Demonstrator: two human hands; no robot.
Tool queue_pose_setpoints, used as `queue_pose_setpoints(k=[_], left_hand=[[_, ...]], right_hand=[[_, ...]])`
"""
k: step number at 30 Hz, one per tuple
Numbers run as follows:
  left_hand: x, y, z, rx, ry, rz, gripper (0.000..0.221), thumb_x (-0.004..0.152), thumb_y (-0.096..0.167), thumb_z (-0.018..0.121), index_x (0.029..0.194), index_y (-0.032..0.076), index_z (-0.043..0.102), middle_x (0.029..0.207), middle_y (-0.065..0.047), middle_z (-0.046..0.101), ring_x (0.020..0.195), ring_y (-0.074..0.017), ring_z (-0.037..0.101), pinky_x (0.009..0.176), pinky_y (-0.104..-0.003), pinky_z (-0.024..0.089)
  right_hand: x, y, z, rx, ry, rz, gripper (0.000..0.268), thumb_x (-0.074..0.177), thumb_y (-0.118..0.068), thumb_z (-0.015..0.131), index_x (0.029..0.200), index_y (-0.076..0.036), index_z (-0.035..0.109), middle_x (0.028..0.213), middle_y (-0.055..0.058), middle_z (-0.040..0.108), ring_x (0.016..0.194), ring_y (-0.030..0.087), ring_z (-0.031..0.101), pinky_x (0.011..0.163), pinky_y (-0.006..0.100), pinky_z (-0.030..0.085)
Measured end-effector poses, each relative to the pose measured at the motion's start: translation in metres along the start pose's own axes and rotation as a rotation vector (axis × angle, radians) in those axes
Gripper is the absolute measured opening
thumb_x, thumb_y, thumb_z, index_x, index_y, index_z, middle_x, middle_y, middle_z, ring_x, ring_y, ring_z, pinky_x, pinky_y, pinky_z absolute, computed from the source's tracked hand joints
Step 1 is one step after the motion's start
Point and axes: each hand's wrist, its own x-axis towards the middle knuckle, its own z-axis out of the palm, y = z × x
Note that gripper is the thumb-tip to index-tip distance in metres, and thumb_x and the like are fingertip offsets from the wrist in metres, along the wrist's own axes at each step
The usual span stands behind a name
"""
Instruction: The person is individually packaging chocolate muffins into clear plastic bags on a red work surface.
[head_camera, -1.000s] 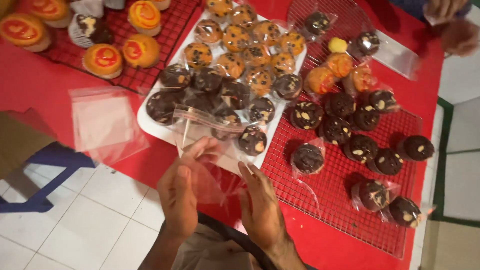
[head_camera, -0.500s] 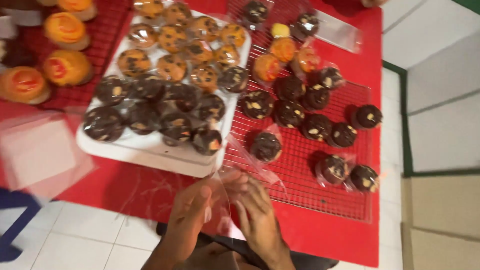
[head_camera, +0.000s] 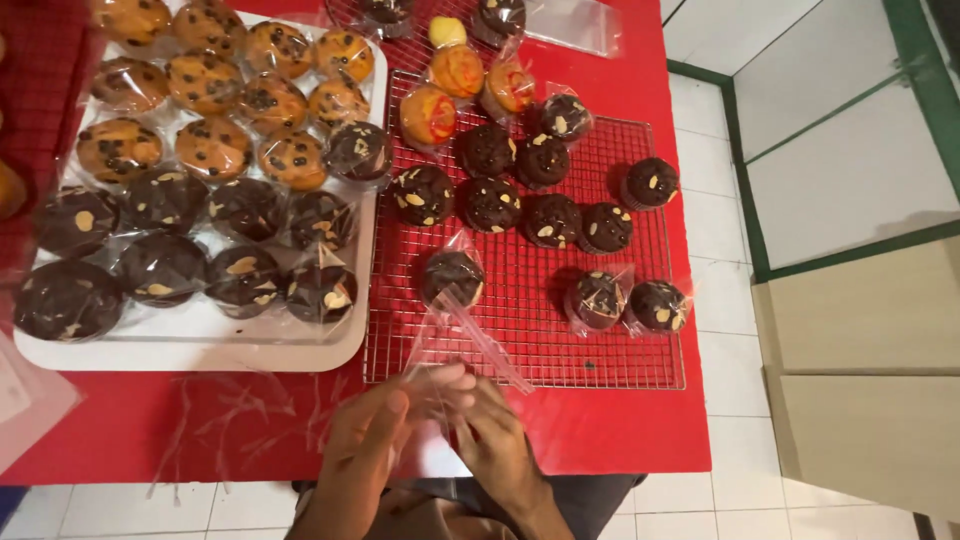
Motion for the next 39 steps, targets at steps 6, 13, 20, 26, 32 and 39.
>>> queue_pose_setpoints(k=[6, 13, 20, 26, 32, 39], left_hand=[[0.003, -0.003, 0.003, 0.084, -0.003, 0.002, 0.059, 0.101, 0.044, 0.050, 0.123, -0.006, 0.072, 0.113, -0.022, 0.082, 0.109, -0.0320, 0.078, 0.095, -0.042, 0.062], [0.006, -0.015, 0.002, -0.026, -0.011, -0.043, 0.057, 0.099, 0.043, 0.055, 0.125, -0.005, 0.070, 0.117, -0.023, 0.080, 0.114, -0.0335, 0.076, 0.098, -0.043, 0.061], [0.014, -0.016, 0.004, -0.065, -0.084, 0.000, 0.049, 0.104, 0.036, 0.050, 0.120, -0.006, 0.071, 0.119, -0.025, 0.078, 0.109, -0.0327, 0.077, 0.091, -0.041, 0.063], [0.024, -0.015, 0.003, -0.028, -0.159, -0.012, 0.054, 0.104, 0.038, 0.048, 0.135, -0.005, 0.061, 0.134, -0.023, 0.071, 0.117, -0.0291, 0.071, 0.099, -0.042, 0.059], [0.027, -0.013, 0.008, -0.010, -0.116, -0.124, 0.059, 0.100, 0.041, 0.048, 0.131, -0.006, 0.066, 0.124, -0.022, 0.076, 0.108, -0.0293, 0.076, 0.092, -0.040, 0.061], [0.029, -0.006, 0.013, 0.110, -0.149, -0.237, 0.061, 0.096, 0.051, 0.046, 0.133, 0.007, 0.068, 0.130, -0.014, 0.077, 0.107, -0.0247, 0.078, 0.094, -0.038, 0.062]], right_hand=[[-0.002, 0.001, -0.001, 0.080, 0.083, 0.002, 0.018, 0.096, 0.006, 0.065, 0.114, 0.007, 0.067, 0.113, 0.022, 0.071, 0.103, 0.031, 0.072, 0.092, 0.036, 0.064], [-0.003, 0.000, -0.015, 0.024, -0.075, 0.009, 0.009, 0.100, -0.005, 0.054, 0.102, 0.001, 0.060, 0.106, 0.017, 0.065, 0.099, 0.029, 0.059, 0.084, 0.041, 0.051], [-0.012, 0.004, -0.029, -0.007, -0.043, 0.031, 0.047, 0.092, 0.018, 0.047, 0.133, 0.000, 0.063, 0.137, 0.026, 0.065, 0.139, 0.039, 0.055, 0.128, 0.053, 0.030], [-0.025, 0.011, -0.045, 0.031, 0.045, 0.097, 0.039, 0.094, 0.017, 0.055, 0.127, 0.002, 0.068, 0.137, 0.021, 0.067, 0.132, 0.030, 0.064, 0.121, 0.044, 0.043], [-0.038, 0.025, -0.048, -0.025, 0.259, 0.054, 0.035, 0.085, 0.016, 0.070, 0.115, 0.000, 0.072, 0.134, 0.022, 0.066, 0.126, 0.033, 0.069, 0.110, 0.038, 0.059], [-0.034, 0.010, -0.083, -0.129, 0.435, 0.204, 0.029, 0.093, 0.013, 0.054, 0.113, -0.002, 0.069, 0.122, 0.018, 0.073, 0.116, 0.030, 0.073, 0.103, 0.038, 0.063]])
